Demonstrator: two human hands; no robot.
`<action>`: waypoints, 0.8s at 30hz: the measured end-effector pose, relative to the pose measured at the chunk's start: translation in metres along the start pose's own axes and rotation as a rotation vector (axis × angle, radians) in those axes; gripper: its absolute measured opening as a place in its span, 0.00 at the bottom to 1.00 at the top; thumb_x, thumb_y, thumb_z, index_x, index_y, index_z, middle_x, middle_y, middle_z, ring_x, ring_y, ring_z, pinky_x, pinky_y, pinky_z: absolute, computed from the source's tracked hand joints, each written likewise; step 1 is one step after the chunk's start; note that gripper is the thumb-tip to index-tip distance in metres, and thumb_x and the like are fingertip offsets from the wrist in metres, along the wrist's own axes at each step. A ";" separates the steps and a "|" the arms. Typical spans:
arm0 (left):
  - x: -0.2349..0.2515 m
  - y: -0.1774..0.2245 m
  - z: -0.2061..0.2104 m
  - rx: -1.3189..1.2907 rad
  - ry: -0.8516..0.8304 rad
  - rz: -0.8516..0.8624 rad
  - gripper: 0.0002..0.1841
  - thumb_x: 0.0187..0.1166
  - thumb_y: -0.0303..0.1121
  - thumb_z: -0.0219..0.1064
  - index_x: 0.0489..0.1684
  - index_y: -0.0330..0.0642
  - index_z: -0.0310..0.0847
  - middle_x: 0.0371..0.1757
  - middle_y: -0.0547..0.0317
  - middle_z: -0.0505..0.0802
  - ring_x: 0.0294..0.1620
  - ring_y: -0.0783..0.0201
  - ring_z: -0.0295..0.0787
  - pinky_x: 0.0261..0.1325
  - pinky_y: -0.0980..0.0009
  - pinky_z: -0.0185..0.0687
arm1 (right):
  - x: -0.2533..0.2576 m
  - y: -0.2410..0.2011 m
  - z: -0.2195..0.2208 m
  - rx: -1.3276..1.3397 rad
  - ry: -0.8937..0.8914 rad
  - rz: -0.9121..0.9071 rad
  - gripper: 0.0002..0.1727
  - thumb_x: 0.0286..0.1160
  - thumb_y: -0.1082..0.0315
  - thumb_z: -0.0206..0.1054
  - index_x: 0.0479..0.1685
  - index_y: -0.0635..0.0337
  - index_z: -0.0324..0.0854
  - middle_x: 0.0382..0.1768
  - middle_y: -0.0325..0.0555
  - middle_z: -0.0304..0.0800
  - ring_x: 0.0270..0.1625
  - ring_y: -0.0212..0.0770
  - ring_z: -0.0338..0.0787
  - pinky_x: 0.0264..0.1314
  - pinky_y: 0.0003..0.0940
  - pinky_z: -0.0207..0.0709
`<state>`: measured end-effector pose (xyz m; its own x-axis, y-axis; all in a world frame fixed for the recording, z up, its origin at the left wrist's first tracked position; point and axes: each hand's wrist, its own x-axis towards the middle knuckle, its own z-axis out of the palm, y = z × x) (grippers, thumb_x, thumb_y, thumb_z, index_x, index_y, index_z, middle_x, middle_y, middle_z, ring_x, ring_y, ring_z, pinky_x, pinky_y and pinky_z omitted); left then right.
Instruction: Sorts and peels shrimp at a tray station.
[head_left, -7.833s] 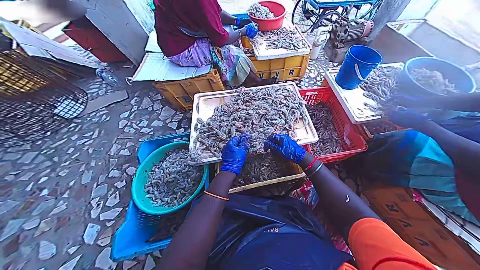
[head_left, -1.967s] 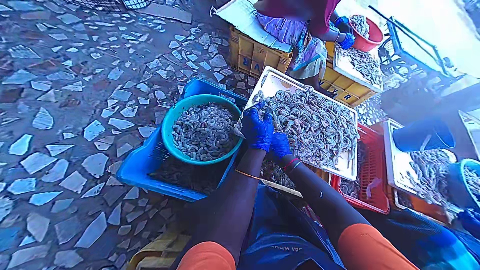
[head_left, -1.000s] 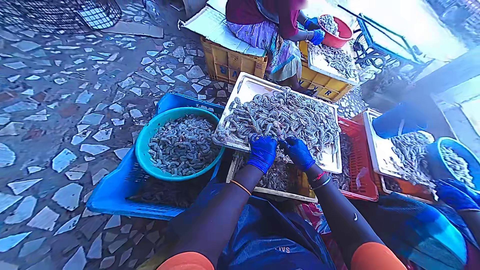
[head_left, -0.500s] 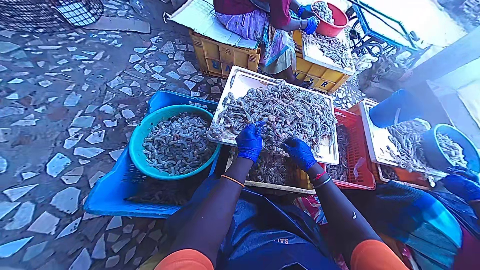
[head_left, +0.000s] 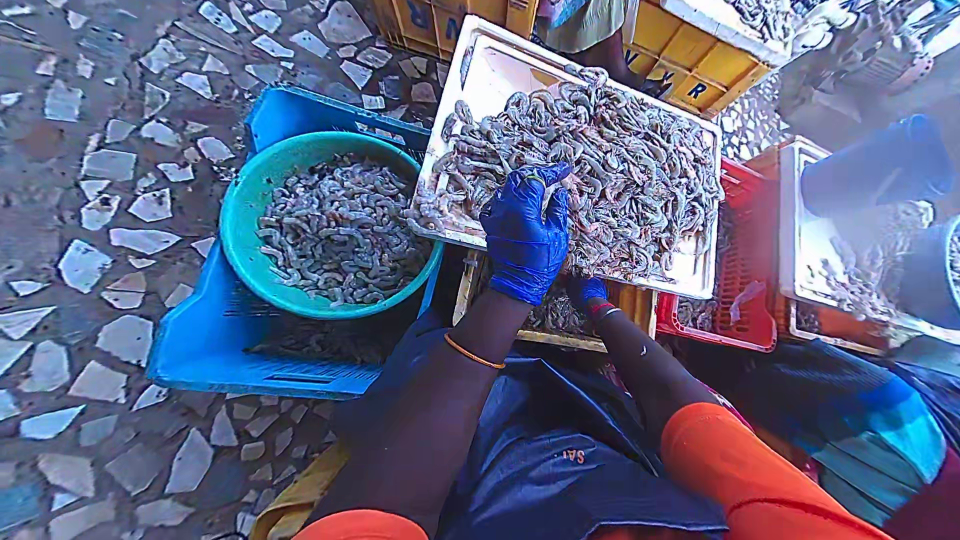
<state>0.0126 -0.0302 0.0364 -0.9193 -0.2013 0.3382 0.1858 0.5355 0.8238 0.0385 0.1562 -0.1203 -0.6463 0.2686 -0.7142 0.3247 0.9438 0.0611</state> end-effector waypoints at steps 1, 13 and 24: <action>0.001 -0.002 0.001 0.009 0.002 0.016 0.15 0.82 0.35 0.63 0.61 0.55 0.91 0.62 0.56 0.94 0.65 0.57 0.89 0.68 0.53 0.80 | 0.006 -0.003 0.003 0.010 -0.003 -0.005 0.30 0.82 0.45 0.62 0.67 0.62 0.85 0.71 0.65 0.83 0.78 0.63 0.79 0.80 0.63 0.68; 0.005 -0.002 0.000 0.201 -0.258 -0.090 0.16 0.83 0.43 0.61 0.64 0.63 0.89 0.67 0.57 0.91 0.69 0.49 0.86 0.65 0.42 0.76 | -0.023 0.007 -0.003 -0.216 -0.056 -0.349 0.25 0.88 0.48 0.53 0.66 0.54 0.85 0.63 0.60 0.89 0.70 0.64 0.85 0.69 0.71 0.73; -0.009 0.006 -0.024 -0.290 -0.890 -0.234 0.12 0.84 0.37 0.69 0.56 0.42 0.90 0.52 0.56 0.94 0.55 0.69 0.89 0.67 0.63 0.81 | -0.176 -0.010 -0.131 -0.294 0.384 -0.637 0.14 0.85 0.60 0.59 0.49 0.59 0.87 0.44 0.58 0.93 0.51 0.62 0.93 0.47 0.65 0.81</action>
<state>0.0303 -0.0454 0.0492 -0.8482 0.4821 -0.2195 -0.0670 0.3134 0.9473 0.0585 0.1252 0.0958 -0.8561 -0.3426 -0.3869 -0.3482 0.9356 -0.0580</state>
